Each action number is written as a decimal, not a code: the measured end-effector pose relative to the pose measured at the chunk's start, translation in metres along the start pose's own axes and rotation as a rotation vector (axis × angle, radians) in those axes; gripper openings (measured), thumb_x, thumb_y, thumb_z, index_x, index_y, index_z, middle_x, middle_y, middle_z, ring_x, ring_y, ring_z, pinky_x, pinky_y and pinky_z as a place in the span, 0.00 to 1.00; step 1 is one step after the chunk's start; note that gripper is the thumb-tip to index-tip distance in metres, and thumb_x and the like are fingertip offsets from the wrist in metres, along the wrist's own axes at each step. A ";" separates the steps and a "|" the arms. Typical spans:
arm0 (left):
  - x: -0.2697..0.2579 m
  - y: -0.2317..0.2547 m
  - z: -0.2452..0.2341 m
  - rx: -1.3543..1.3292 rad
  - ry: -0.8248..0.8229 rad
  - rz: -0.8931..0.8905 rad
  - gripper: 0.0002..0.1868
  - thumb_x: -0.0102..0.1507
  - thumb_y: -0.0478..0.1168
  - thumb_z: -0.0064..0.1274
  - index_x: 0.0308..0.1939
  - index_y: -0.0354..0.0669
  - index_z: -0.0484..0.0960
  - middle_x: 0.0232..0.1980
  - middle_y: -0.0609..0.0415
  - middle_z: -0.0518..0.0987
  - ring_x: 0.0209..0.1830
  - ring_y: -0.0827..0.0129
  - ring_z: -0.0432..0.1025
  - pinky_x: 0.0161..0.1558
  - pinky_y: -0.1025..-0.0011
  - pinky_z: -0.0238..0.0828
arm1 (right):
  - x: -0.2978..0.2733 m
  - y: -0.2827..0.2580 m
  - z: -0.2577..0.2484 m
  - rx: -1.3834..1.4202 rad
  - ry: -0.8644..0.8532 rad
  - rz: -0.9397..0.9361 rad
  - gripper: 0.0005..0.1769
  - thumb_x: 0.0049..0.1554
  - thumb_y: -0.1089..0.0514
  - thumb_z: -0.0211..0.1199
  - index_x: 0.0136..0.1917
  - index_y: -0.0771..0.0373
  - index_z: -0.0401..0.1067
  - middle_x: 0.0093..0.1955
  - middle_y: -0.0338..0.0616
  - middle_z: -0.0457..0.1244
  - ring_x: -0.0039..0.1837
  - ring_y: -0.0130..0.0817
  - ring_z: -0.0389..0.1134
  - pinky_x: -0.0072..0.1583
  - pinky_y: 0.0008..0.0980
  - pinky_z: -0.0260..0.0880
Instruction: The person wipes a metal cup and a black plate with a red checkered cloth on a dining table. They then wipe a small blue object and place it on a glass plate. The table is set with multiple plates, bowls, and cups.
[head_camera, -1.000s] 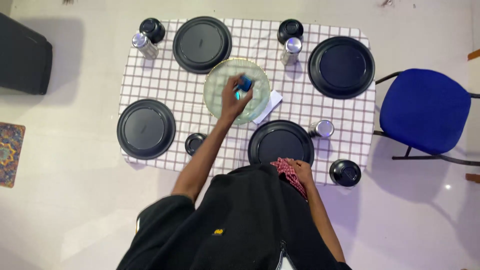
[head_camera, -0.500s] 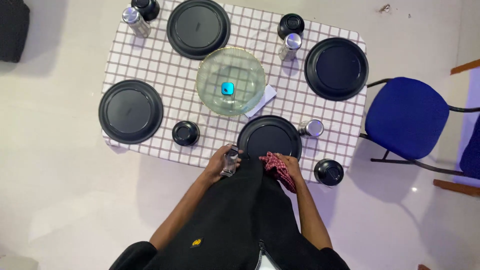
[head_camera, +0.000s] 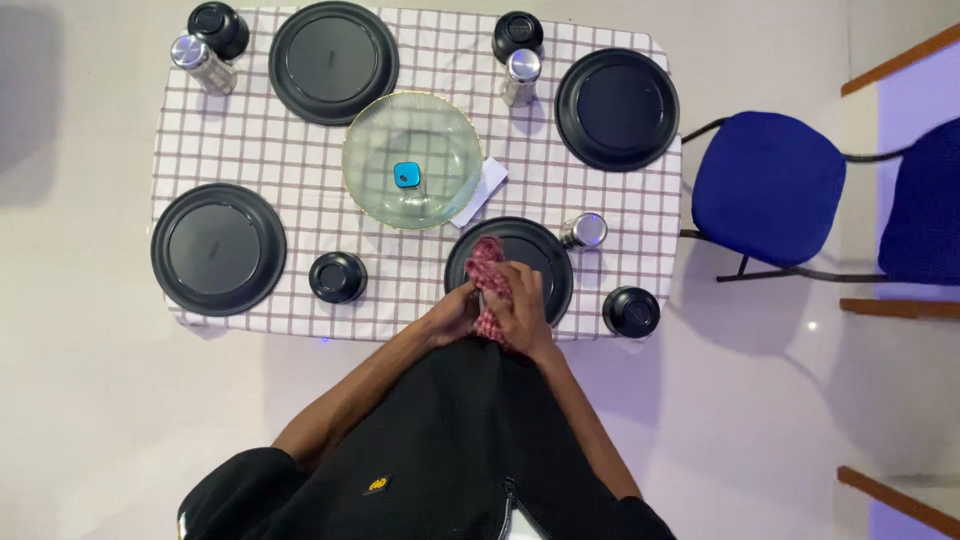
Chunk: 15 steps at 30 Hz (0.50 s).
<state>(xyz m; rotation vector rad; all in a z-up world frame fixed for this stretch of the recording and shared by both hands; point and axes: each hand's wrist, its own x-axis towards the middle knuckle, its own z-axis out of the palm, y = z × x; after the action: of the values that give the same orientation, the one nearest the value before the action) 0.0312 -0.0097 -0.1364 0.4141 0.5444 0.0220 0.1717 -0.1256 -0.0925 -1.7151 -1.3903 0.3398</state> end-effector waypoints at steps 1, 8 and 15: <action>0.001 0.000 0.005 -0.022 0.000 -0.040 0.26 0.72 0.54 0.32 0.67 0.43 0.69 0.61 0.49 0.78 0.58 0.62 0.76 0.59 0.60 0.75 | 0.008 -0.018 -0.003 -0.045 -0.007 0.007 0.26 0.61 0.49 0.59 0.67 0.65 0.70 0.64 0.58 0.62 0.63 0.54 0.61 0.65 0.46 0.59; -0.013 0.001 0.019 0.260 -0.023 -0.063 0.34 0.71 0.62 0.40 0.69 0.40 0.69 0.55 0.49 0.76 0.55 0.65 0.72 0.57 0.64 0.73 | 0.007 0.000 0.004 0.184 -0.007 0.244 0.23 0.66 0.49 0.56 0.67 0.67 0.69 0.62 0.55 0.65 0.62 0.50 0.67 0.65 0.42 0.66; -0.016 0.001 0.036 1.096 0.018 0.075 0.51 0.55 0.52 0.71 0.69 0.29 0.57 0.62 0.38 0.72 0.62 0.54 0.70 0.63 0.59 0.69 | -0.010 0.041 -0.001 1.184 -0.165 0.781 0.25 0.66 0.46 0.50 0.65 0.66 0.71 0.58 0.47 0.70 0.57 0.34 0.72 0.58 0.34 0.72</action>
<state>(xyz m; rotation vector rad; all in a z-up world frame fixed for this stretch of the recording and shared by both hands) 0.0354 -0.0240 -0.0999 1.5030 0.5224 -0.2107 0.1962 -0.1344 -0.1260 -1.0906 -0.3103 1.4200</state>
